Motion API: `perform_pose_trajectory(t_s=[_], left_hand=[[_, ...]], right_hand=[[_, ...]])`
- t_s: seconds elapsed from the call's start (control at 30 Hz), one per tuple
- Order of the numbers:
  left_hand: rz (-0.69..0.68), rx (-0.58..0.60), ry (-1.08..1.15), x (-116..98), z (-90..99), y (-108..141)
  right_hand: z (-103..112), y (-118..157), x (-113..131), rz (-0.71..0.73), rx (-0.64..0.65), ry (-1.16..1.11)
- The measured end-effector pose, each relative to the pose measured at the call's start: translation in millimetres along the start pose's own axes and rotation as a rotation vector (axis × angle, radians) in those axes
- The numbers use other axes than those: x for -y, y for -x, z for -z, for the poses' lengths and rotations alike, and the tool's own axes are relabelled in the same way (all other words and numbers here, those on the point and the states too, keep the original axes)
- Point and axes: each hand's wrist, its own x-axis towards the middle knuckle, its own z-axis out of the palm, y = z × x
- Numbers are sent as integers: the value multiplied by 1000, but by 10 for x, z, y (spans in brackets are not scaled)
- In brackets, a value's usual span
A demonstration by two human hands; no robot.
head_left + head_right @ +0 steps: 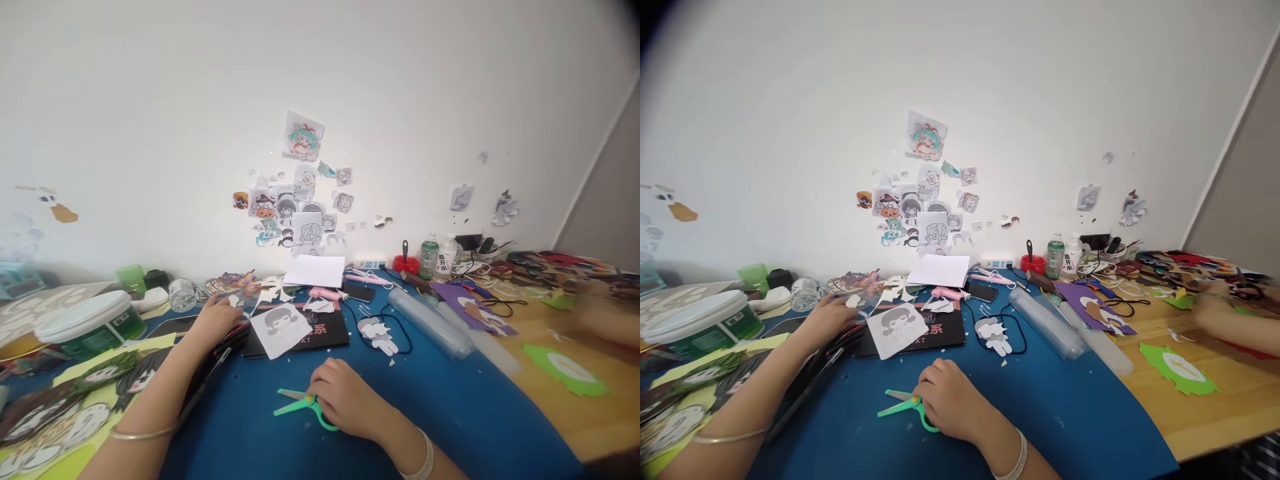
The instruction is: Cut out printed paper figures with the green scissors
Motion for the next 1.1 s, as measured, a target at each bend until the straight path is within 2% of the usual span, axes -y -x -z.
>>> perform_pose_trajectory(t_s=[0.1, 0.2, 0.23, 0.27, 0.33, 0.43, 0.53, 0.67, 0.73, 0.8, 0.87, 0.97, 1.1], left_hand=[[82, -118, 14, -118, 214, 30], [134, -186, 150, -450, 300, 102], [136, -204, 220, -601, 279, 133], [121, -239, 443, -763, 235, 167], [74, -248, 558, -1091, 107, 241], [-32, -196, 832, -1474, -76, 352], [-119, -154, 887, -1632, -153, 439], [-214, -103, 901, -1630, -159, 492], [-281, -83, 940, -1615, -165, 502], [-299, -81, 985, -1603, -181, 510], [-253, -105, 1015, -1589, -204, 513], [-147, -151, 1030, -1562, -223, 510], [-53, -209, 1013, -1550, -207, 516]], right_hand=[[7, 11, 9, -2, -17, -13], [33, -41, -39, -109, -127, -133], [45, -87, -77, -170, -190, -223], [57, -149, -125, -232, -256, -343], [74, -309, -240, -345, -368, -644], [68, -553, -401, -504, -483, -1029], [32, -671, -466, -595, -592, -1233], [32, -625, -435, -552, -642, -1367], [65, -568, -415, -519, -655, -1357], [106, -509, -394, -490, -696, -1225], [142, -455, -359, -435, -724, -983], [167, -403, -278, -308, -668, -653], [129, -408, -187, -225, -652, -543]])
